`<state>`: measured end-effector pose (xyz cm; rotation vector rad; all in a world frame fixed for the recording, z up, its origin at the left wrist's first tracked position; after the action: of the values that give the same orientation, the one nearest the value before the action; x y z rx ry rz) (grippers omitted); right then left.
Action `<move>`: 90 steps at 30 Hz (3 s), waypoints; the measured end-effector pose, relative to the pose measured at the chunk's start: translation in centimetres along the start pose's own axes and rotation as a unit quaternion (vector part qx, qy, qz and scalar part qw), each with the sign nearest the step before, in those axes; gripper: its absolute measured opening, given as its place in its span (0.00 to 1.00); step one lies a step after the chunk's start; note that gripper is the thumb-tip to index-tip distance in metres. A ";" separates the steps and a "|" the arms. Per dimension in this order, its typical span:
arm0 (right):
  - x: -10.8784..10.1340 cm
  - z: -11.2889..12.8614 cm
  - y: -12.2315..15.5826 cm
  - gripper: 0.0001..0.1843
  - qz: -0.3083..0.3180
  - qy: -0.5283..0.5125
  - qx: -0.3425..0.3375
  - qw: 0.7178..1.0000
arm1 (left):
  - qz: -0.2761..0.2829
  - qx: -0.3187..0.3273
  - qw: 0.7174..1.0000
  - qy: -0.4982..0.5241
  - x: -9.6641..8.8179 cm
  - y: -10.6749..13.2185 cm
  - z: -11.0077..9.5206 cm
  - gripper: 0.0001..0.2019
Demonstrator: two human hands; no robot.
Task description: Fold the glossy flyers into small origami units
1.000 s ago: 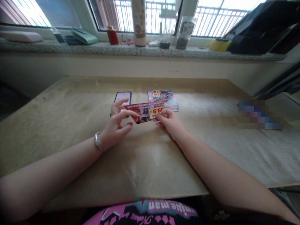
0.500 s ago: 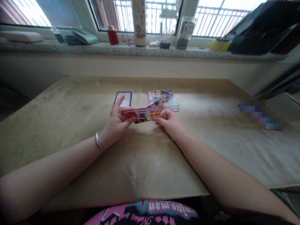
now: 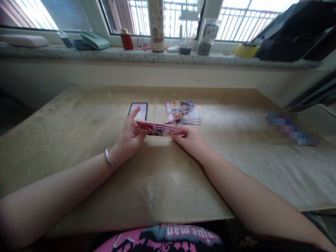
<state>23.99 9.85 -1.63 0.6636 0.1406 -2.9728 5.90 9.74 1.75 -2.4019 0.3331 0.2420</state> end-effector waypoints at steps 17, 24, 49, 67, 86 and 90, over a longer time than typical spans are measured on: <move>-0.8 -1.2 -0.7 0.23 -0.029 -0.135 0.041 0.990 | 0.087 0.057 0.981 -0.165 1.5 0.3 -1.9 0.22; -0.2 -1.1 -0.5 0.16 -0.004 -0.110 0.031 0.993 | 0.147 0.052 0.970 -0.187 2.5 0.6 -2.0 0.17; -0.3 1.5 -0.2 0.06 0.048 0.185 -0.172 0.966 | 0.193 0.013 0.954 -0.231 3.0 0.7 -1.0 0.13; 1.3 3.9 1.7 0.11 0.054 0.291 -0.267 0.917 | 0.184 -0.020 0.955 -0.234 3.0 0.5 -0.5 0.08; 0.2 2.1 0.5 0.10 0.037 0.248 -0.195 0.948 | 0.198 -0.006 0.957 -0.210 3.4 0.6 -0.7 0.12; -0.7 1.1 -0.3 0.06 0.012 0.195 -0.148 0.969 | 0.195 -0.001 0.956 -0.218 3.3 0.6 -0.7 0.10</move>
<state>24.11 10.09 -0.31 1.1810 0.5841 -2.6758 8.93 8.31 1.01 -2.1859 0.5934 0.9325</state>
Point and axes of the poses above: each hand's wrist, its own y-axis away from the middle knuckle, its own x-axis out of the palm, z = x × y, the point moved 10 cm from there along -y, towards the middle knuckle, and after that the axes turned 6 degrees about x, right-handed, at the moved point
